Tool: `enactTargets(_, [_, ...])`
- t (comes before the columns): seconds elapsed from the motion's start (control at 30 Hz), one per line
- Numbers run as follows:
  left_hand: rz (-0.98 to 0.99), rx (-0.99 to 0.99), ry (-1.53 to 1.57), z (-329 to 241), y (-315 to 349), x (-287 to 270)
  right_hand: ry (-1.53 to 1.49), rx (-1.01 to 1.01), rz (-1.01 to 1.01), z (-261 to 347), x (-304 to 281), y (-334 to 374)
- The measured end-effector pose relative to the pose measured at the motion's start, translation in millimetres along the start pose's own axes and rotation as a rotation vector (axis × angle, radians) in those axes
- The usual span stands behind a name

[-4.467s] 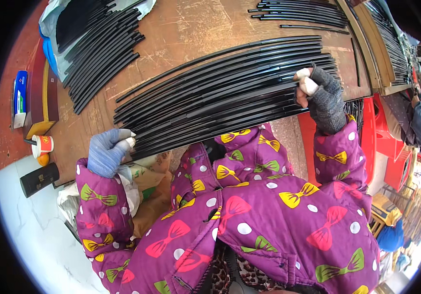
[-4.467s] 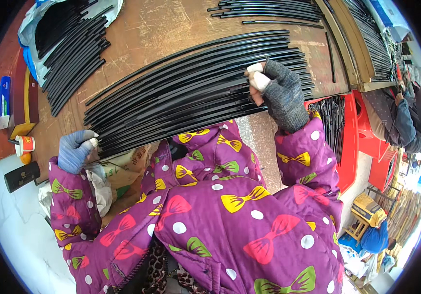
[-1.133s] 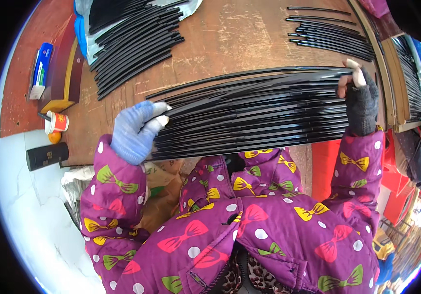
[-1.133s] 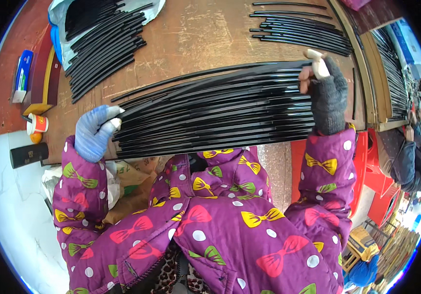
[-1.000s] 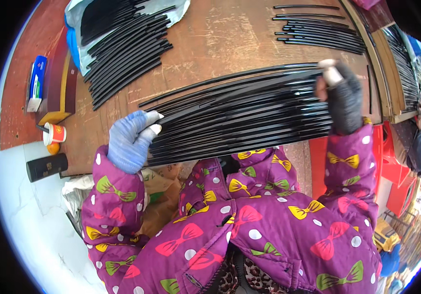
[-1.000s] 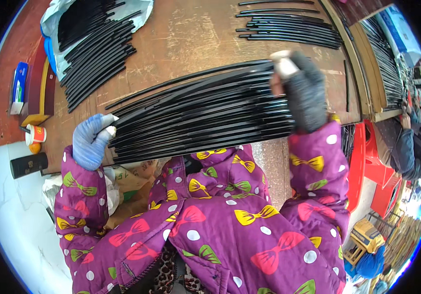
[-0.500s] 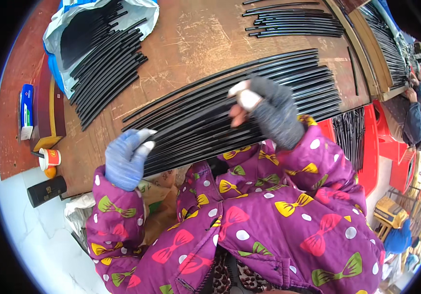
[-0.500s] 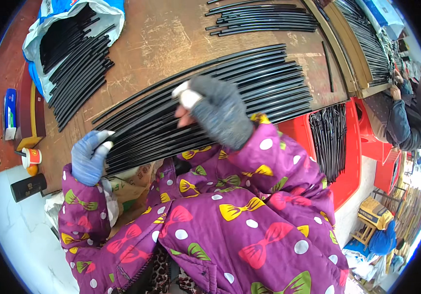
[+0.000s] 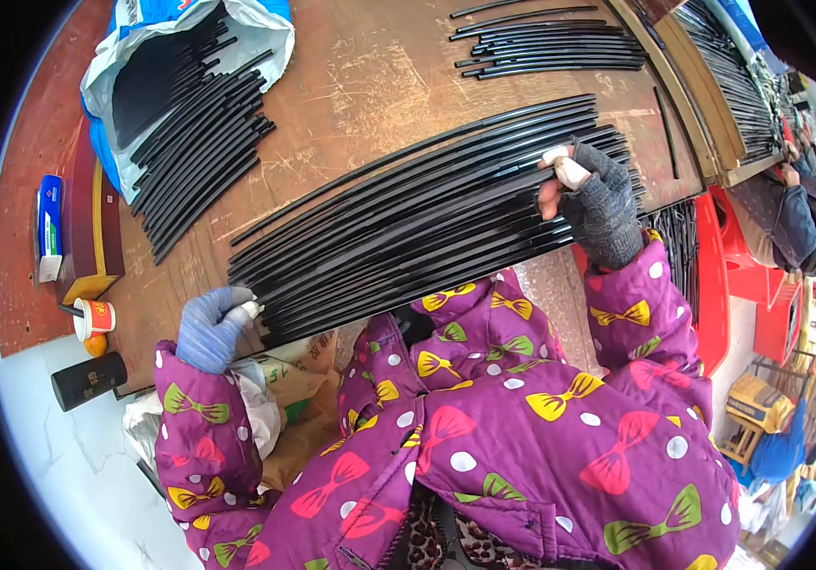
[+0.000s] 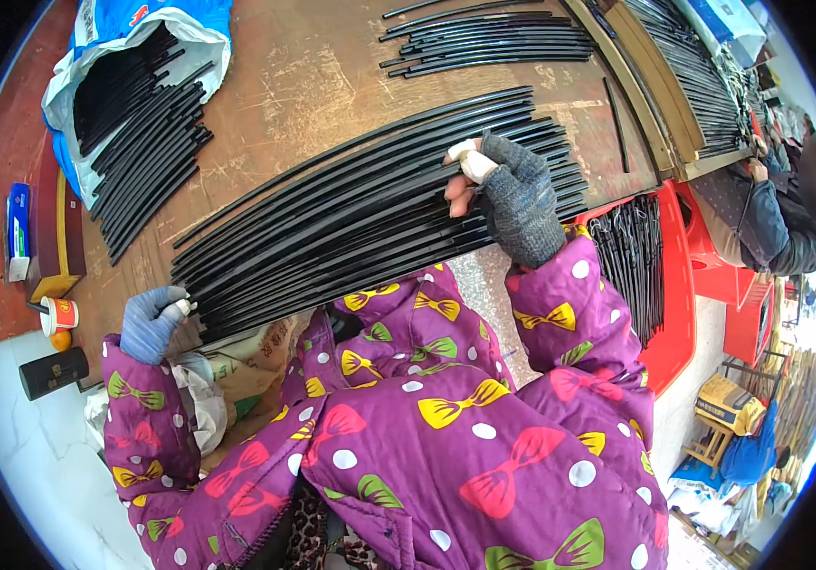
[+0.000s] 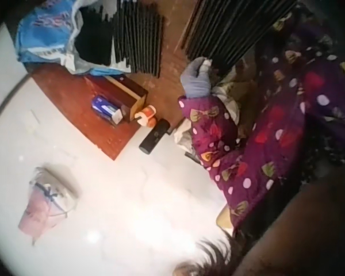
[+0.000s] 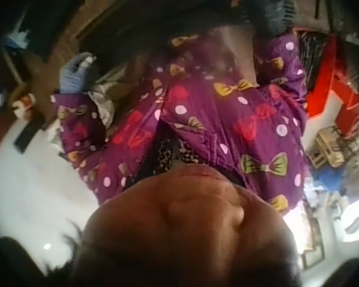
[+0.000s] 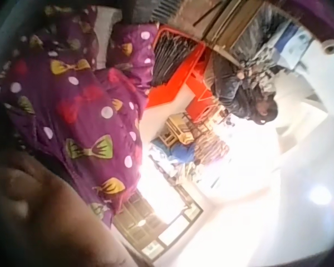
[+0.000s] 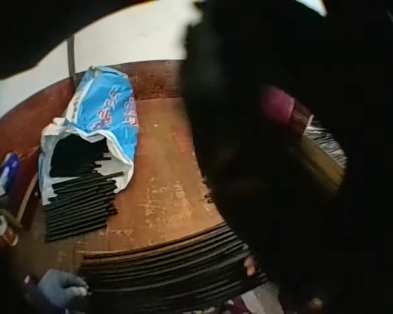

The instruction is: Arranging and sorting black plastic tubes on a workbench.

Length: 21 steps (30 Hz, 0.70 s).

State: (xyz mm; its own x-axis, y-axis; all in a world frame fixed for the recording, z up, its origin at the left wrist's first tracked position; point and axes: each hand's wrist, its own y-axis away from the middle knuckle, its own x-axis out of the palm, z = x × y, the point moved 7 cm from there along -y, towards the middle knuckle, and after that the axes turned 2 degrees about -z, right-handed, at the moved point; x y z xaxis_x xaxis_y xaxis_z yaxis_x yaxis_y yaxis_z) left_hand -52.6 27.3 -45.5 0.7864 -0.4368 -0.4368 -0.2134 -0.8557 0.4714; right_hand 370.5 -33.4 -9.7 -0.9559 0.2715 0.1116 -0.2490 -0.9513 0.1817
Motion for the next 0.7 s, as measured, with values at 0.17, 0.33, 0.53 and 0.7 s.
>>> enactTargets(0.17, [-0.019, -0.006, 0.063, 0, 2, -1, -0.058, 0.042, -0.013, -6, -4, 3])
enactTargets(0.33, [-0.048, -0.042, 0.085, -1, 3, -1, -0.073, 0.038, -0.027, -6, -7, 6])
enactTargets(0.53, [-0.04, -0.013, 0.076, -2, 3, -4, 0.009, -0.023, 0.0, -6, -15, 4])
enactTargets(0.7, [-0.022, -0.001, 0.146, 30, -4, -33, -0.12, -0.111, -0.118, 11, -104, -9])
